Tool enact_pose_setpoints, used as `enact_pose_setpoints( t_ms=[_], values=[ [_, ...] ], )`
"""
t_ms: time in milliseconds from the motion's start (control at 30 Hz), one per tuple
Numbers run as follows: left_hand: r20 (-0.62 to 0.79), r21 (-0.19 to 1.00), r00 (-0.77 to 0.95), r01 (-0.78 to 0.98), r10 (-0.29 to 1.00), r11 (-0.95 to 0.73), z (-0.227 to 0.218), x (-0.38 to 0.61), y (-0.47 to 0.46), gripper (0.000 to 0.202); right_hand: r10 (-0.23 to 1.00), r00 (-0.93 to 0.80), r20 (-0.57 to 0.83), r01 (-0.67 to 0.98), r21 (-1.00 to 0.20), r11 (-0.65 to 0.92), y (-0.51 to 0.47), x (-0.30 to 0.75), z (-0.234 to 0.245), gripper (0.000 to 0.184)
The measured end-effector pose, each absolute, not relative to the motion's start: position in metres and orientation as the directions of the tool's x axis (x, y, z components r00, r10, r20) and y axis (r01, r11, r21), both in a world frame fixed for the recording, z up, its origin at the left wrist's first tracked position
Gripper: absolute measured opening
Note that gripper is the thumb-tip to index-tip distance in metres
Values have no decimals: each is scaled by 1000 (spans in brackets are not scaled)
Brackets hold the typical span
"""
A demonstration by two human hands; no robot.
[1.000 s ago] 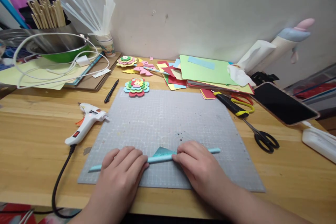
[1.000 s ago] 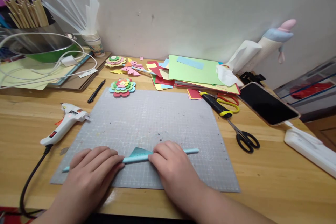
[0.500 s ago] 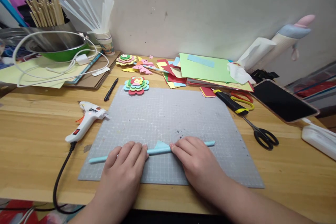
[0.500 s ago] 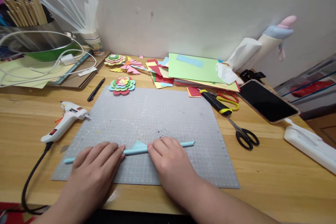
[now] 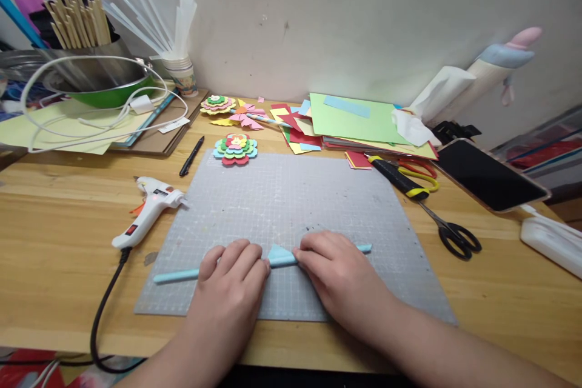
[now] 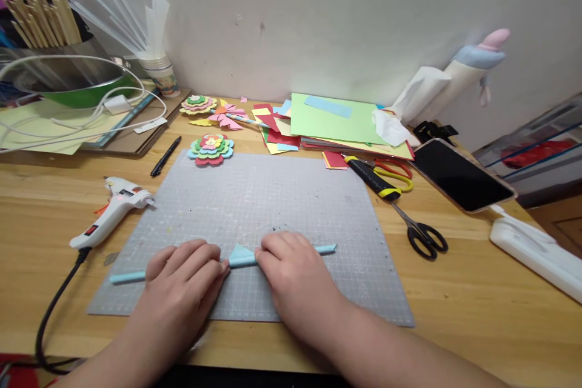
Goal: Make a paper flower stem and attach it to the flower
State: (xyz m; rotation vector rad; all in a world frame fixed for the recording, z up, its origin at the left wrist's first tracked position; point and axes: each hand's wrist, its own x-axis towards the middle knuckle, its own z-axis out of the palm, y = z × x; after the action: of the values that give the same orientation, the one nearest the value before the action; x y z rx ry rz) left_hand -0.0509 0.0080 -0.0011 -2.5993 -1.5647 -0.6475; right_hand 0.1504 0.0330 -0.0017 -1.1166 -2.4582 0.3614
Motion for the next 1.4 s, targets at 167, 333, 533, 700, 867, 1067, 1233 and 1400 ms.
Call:
enact_pose_setpoints(
  t_ms=[167,333,533,700,867,1067,1233,1400],
  values=[
    [342,164,397,867,852,-470,1,-51,10,18,758,-598,262,619,-449,644,35,146,-2,17],
    [301,174,405,867,863,-467,2,-52,12,18,739,-601,304,629,-390,672,38,144,-12,21],
    [280,144,413,875,867,-463,4,-51,15,20,703,-667,246,621,-339,707,48,145,-4,22],
    [193,197,396,881,898,-431,9,-53,22,18,713,-698,64,603,-484,634,66,143,12,20],
    [39,291,366,886,930,-361,18,-54,31,15,741,-669,-61,613,-610,503,78,141,19,16],
    [-26,287,395,883,918,-371,25,-53,39,15,723,-690,47,632,-447,632,66,141,12,11],
    [13,256,413,879,910,-403,25,-53,40,15,726,-674,140,631,-402,664,60,140,4,16],
    [165,48,495,860,853,-509,13,-51,26,16,728,-685,44,614,-504,608,70,140,11,17]
  ],
)
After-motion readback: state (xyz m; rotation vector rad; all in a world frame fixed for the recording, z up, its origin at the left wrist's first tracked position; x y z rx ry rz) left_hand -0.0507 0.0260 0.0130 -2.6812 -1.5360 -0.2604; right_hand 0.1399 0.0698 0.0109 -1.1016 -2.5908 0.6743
